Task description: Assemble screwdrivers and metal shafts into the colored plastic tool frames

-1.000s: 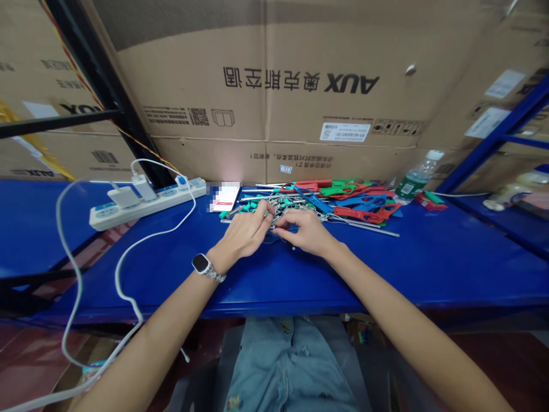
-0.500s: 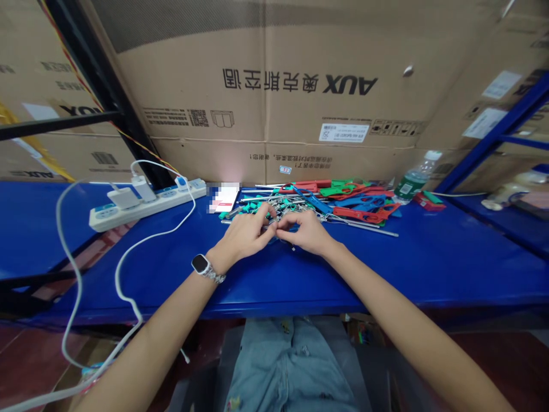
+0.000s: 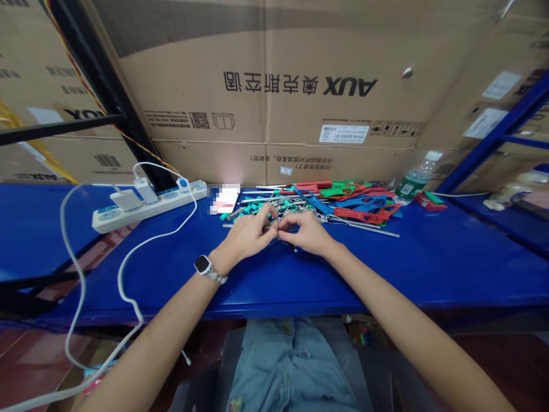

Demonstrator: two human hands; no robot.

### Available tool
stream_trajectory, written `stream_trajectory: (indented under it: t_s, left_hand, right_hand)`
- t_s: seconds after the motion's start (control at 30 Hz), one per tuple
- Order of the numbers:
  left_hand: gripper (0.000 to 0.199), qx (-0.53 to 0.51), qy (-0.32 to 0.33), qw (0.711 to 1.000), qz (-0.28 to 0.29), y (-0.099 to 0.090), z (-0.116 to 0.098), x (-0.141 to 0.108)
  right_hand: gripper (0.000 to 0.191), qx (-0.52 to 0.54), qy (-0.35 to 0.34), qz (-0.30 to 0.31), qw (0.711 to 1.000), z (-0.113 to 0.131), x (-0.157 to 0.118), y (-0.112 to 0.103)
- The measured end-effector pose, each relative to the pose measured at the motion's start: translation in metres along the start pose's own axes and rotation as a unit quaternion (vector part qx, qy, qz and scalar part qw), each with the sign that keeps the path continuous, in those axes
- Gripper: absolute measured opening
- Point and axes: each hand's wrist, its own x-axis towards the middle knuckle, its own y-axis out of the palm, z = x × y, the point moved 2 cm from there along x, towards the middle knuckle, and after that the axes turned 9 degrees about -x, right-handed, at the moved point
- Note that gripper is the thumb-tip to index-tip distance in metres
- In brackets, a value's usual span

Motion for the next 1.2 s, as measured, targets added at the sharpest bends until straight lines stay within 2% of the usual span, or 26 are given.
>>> stream_trajectory:
  t_s: [0.17,0.43,0.7,1.0,1.2]
  left_hand:
    - [0.025,0.008,0.012,1.000,0.004,-0.0015,-0.0030,0.0007]
    - [0.026,-0.011,-0.006,1.000,0.002,-0.0019,-0.0031,0.0001]
    - [0.036,-0.062,0.003,0.998,0.002,-0.0041,-0.0009,-0.0027]
    - [0.031,-0.043,0.021,0.999,-0.003,-0.0023,-0.0051,-0.0020]
    - [0.033,-0.013,0.024,1.000,-0.005,-0.0014,-0.0075,-0.0024]
  right_hand:
    - [0.007,0.005,-0.001,0.004,1.000,-0.0003,0.0002,0.0006]
    - [0.009,0.004,-0.013,-0.010,1.000,-0.0009,0.0002,0.0019]
    - [0.015,0.009,-0.011,-0.019,1.000,-0.0007,-0.0001,0.0010]
    - [0.005,-0.018,-0.003,-0.018,1.000,0.0026,-0.0004,-0.0010]
    - [0.006,-0.005,-0.007,-0.010,1.000,0.0007,0.0005,-0.0003]
